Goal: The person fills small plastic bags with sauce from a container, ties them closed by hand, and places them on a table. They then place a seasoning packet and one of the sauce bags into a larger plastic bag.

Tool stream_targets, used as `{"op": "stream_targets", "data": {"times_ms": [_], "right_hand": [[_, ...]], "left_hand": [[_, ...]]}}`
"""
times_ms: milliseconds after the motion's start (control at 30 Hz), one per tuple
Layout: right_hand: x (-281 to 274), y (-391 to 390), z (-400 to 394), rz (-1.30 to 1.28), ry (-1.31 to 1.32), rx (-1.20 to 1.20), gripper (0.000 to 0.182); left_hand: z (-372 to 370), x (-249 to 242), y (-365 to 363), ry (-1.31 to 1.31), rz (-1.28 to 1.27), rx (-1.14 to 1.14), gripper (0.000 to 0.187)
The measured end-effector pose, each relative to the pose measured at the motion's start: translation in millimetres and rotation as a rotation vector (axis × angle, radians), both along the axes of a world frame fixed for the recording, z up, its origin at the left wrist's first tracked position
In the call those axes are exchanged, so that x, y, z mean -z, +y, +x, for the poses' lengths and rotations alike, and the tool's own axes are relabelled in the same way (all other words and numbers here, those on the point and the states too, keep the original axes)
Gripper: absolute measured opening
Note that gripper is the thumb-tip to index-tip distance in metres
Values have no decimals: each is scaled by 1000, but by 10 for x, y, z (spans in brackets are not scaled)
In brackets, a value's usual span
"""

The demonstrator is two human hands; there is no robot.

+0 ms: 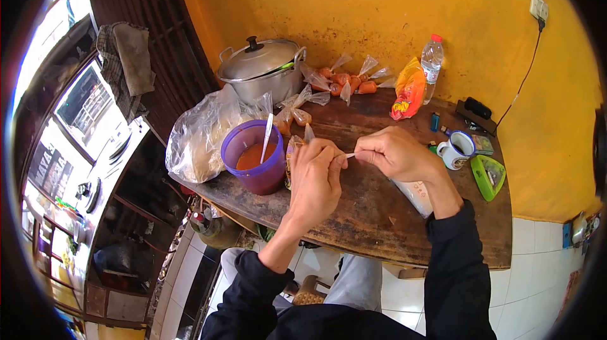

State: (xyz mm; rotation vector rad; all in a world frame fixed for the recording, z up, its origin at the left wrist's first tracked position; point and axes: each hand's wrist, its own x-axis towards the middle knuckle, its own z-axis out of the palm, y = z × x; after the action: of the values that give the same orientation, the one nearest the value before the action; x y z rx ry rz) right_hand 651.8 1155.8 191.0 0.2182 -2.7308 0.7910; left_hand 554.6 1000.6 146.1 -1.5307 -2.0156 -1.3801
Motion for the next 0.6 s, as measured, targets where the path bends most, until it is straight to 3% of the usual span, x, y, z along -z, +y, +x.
{"op": "stream_targets", "data": {"times_ms": [167, 267, 300, 367, 433, 500, 533, 600], "right_hand": [[-57, 144, 105, 116, 116, 9, 12], [-78, 152, 123, 44, 153, -4, 15], [-81, 171, 108, 11, 214, -25, 17], [-88, 191, 91, -35, 273, -92, 25], [-96, 138, 112, -94, 215, -58, 30], [105, 107, 47, -253, 142, -5, 31], [214, 84, 7, -359, 7, -15, 21], [219, -277, -82, 130, 529, -19, 6]], "left_hand": [[119, -107, -159, 148, -65, -153, 6], [156, -139, -203, -10, -103, 120, 12], [205, -198, -235, -178, -189, 188, 9], [279, -234, -264, -563, -128, 424, 10], [322, -232, -264, -910, 56, 633, 13], [335, -241, -221, -1143, 314, 688, 15], [295, -235, -173, -1143, 403, 635, 15], [132, -199, -63, -1080, 544, 503, 18]]}}
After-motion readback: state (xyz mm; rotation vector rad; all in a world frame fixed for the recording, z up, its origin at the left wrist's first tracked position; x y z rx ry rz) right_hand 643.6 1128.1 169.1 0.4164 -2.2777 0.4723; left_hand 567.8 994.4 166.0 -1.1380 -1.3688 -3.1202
